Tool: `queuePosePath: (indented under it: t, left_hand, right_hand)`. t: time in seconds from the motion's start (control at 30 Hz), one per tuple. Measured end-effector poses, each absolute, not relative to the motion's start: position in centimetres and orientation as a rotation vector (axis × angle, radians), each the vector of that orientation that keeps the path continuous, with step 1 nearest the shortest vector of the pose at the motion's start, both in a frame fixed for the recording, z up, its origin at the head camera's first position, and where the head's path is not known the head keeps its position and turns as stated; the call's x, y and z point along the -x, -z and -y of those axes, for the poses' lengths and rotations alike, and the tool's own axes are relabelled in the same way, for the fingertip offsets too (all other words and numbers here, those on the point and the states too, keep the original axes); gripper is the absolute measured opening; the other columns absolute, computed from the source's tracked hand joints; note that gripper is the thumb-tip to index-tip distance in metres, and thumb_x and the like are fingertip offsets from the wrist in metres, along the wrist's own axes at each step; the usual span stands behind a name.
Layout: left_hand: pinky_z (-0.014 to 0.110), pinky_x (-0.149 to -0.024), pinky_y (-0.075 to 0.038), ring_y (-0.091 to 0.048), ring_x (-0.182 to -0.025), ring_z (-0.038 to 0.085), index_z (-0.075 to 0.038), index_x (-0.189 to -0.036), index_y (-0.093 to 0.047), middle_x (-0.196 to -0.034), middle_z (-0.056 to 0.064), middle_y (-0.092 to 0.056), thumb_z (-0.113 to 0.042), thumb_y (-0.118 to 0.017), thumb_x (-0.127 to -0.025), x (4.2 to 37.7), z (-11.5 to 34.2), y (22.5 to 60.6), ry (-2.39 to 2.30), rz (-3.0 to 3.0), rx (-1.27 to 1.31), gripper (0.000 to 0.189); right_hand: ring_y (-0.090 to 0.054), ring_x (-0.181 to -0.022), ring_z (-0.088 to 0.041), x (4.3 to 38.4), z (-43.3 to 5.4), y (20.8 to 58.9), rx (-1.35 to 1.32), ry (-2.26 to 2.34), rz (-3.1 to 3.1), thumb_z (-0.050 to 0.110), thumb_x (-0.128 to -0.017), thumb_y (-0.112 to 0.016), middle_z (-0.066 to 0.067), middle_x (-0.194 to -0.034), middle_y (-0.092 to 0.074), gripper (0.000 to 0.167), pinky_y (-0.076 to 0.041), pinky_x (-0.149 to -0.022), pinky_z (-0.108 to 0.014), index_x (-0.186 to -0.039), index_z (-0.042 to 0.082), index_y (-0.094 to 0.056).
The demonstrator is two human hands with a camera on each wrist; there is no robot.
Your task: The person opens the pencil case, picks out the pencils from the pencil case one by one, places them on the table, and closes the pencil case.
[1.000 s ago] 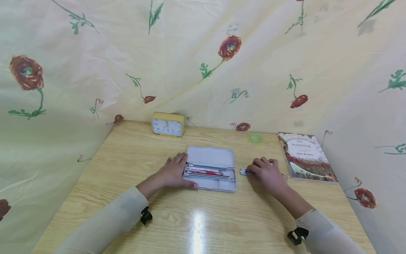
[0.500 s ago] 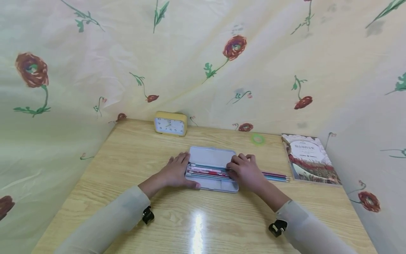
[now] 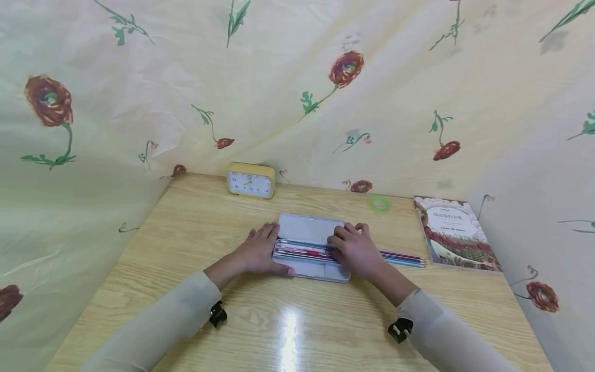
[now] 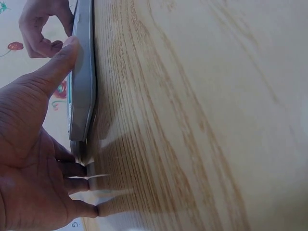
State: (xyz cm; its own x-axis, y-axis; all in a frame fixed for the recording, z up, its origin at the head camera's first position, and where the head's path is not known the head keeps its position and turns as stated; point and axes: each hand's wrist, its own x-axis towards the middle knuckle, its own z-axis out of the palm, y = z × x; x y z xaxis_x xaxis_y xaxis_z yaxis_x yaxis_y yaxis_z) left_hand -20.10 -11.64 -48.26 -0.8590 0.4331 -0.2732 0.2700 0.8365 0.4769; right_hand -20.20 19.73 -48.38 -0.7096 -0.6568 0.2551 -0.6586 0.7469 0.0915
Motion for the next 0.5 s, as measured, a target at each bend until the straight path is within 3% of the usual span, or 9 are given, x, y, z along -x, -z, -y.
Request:
queuePosePath:
  t: [0.5]
  left_hand:
    - [0.060,-0.142,-0.006,-0.005,-0.175,0.037,-0.003,-0.177,-0.009,-0.187,0.017,-0.011,-0.078,-0.084,-0.083,20.24,11.53,48.41,-0.591,-2.641,-0.513,0.142]
  right_hand:
    - [-0.063,-0.103,-0.026,20.42,-19.57,47.95,-1.081,0.035,2.691,0.022,-0.092,-0.093,-0.003,-0.109,-0.078,0.024,-0.055,-0.101,-0.062,-0.114,0.016,-0.085]
